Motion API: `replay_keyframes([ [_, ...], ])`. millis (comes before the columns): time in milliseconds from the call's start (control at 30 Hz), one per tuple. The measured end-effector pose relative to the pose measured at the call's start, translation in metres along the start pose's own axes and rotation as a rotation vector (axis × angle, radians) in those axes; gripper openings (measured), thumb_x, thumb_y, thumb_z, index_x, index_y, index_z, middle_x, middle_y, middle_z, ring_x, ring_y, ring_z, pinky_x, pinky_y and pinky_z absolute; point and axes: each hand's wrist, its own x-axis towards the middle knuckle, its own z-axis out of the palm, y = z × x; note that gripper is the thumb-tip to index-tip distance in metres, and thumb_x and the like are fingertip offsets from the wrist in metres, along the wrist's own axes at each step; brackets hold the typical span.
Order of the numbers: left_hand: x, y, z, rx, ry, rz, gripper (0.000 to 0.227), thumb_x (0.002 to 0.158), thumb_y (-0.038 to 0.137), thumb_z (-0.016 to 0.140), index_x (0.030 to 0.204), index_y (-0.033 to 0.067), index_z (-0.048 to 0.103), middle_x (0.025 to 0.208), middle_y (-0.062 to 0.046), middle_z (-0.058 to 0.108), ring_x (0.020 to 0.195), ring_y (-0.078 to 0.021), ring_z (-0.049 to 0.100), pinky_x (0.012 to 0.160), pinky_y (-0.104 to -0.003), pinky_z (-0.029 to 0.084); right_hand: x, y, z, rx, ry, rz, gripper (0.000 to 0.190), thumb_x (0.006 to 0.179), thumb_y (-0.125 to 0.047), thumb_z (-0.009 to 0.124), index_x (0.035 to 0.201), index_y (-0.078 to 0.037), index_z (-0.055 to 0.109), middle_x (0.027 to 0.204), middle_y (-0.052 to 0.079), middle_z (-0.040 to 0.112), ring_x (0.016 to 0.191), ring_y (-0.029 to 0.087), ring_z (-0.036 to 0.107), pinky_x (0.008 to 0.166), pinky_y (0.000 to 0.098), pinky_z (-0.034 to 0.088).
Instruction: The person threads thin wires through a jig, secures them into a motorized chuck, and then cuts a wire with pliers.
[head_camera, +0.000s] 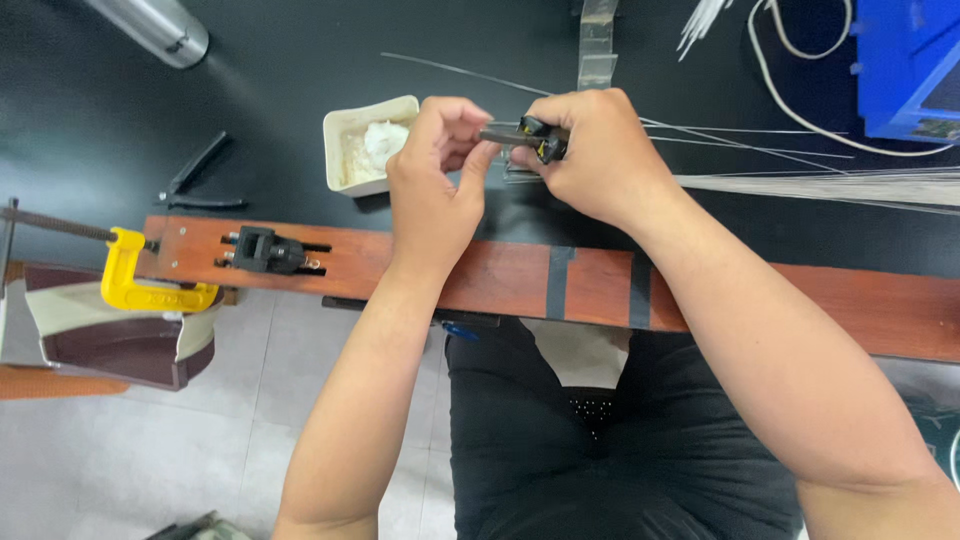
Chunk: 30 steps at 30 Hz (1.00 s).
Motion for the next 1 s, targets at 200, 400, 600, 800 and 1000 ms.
replay_keyframes([
  [200, 0.000, -0.002, -0.001, -0.036, 0.036, -0.093, 0.019, 0.095, 0.002, 0.070, 0.106, 0.0118, 0.058, 0.086, -0.003, 0.071, 0.081, -0.0109, 0.069, 0.073, -0.023, 0.054, 0.002, 0.017, 0.001, -0.086, 0.040, -0.041, 0.043, 0.092, -0.021, 0.088, 0.071, -0.010, 0.051, 0.061, 0.003, 0.043, 0.064, 0.020, 0.034, 0.060, 0.0341, 0.031],
  [400, 0.000, -0.001, 0.000, -0.049, 0.023, -0.074, 0.020, 0.095, 0.001, 0.069, 0.104, 0.0118, 0.056, 0.089, -0.002, 0.068, 0.084, -0.0115, 0.069, 0.074, -0.023, 0.054, 0.003, 0.006, -0.002, 0.056, 0.006, -0.039, 0.018, 0.090, -0.012, 0.087, 0.082, -0.012, 0.071, 0.068, -0.003, 0.061, 0.065, 0.013, 0.049, 0.063, 0.0295, 0.038],
  [600, -0.001, -0.003, 0.001, -0.042, 0.026, -0.061, 0.022, 0.095, 0.001, 0.071, 0.105, 0.0128, 0.055, 0.090, -0.001, 0.068, 0.086, -0.0106, 0.066, 0.075, -0.023, 0.054, 0.007, 0.011, 0.005, 0.067, 0.016, -0.179, 0.017, 0.087, -0.006, 0.086, 0.083, -0.010, 0.070, 0.080, 0.001, 0.061, 0.070, 0.016, 0.054, 0.064, 0.0318, 0.039],
  [800, 0.000, 0.000, 0.001, -0.071, 0.027, -0.124, 0.021, 0.094, 0.001, 0.071, 0.105, 0.0125, 0.057, 0.088, -0.003, 0.073, 0.082, -0.0105, 0.070, 0.074, -0.022, 0.056, 0.005, 0.015, 0.003, 0.046, 0.063, -0.111, 0.028, 0.091, -0.006, 0.084, 0.078, -0.007, 0.060, 0.078, 0.000, 0.055, 0.068, 0.017, 0.047, 0.063, 0.0317, 0.036],
  [1000, 0.001, -0.001, 0.001, -0.036, 0.008, -0.147, 0.020, 0.094, 0.002, 0.071, 0.105, 0.0123, 0.057, 0.088, -0.001, 0.071, 0.081, -0.0099, 0.067, 0.073, -0.022, 0.054, 0.004, 0.017, 0.003, 0.055, 0.107, -0.120, 0.037, 0.094, -0.007, 0.085, 0.075, -0.005, 0.054, 0.074, 0.001, 0.048, 0.067, 0.017, 0.040, 0.061, 0.0310, 0.033],
])
